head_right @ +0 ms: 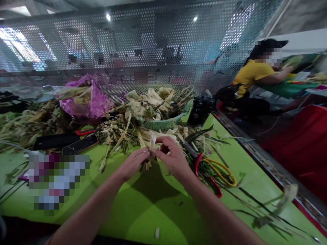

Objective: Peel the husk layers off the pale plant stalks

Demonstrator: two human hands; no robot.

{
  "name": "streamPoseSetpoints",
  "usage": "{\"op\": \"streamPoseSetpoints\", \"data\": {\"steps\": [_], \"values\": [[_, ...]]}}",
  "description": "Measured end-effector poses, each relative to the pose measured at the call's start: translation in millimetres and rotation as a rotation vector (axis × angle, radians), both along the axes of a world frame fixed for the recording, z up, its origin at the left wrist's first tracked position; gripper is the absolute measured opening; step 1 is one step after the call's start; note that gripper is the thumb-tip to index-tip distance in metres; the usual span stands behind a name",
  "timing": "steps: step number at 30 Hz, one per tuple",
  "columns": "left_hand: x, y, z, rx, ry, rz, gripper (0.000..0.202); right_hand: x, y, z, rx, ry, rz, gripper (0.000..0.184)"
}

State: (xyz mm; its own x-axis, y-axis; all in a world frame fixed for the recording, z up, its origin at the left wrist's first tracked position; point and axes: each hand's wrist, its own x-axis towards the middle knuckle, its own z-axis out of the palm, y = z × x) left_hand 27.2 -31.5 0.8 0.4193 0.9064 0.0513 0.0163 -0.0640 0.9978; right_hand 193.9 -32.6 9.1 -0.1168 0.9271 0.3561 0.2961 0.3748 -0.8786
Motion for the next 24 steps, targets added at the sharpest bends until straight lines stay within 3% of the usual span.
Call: {"op": "streamPoseSetpoints", "data": {"steps": [3, 8, 15, 20, 24], "values": [[-0.4, 0.7, -0.2, -0.045, 0.058, -0.041, 0.027, 0.3, -2.0, 4.7, 0.002, 0.09, 0.047, 0.015], [2.0, 2.5, -5.6, -0.185, 0.035, 0.034, 0.024, -0.6, -5.5, 9.7, -0.154, 0.237, 0.109, 0.016], [0.6, 8.6, -11.3, -0.144, 0.131, 0.086, 0.017, -1.4, -6.0, 7.1, -0.075, -0.003, 0.119, 0.015], [-1.2, 8.3, -10.1, -0.054, 0.232, 0.064, 0.015, -0.7, -5.3, 6.3, 0.01, -0.166, 0.104, 0.012], [-1.6, 9.0, -8.0, -0.042, 0.197, 0.033, 0.018, 0.9, -4.2, 6.4, 0.046, -0.225, 0.069, 0.008]]}}
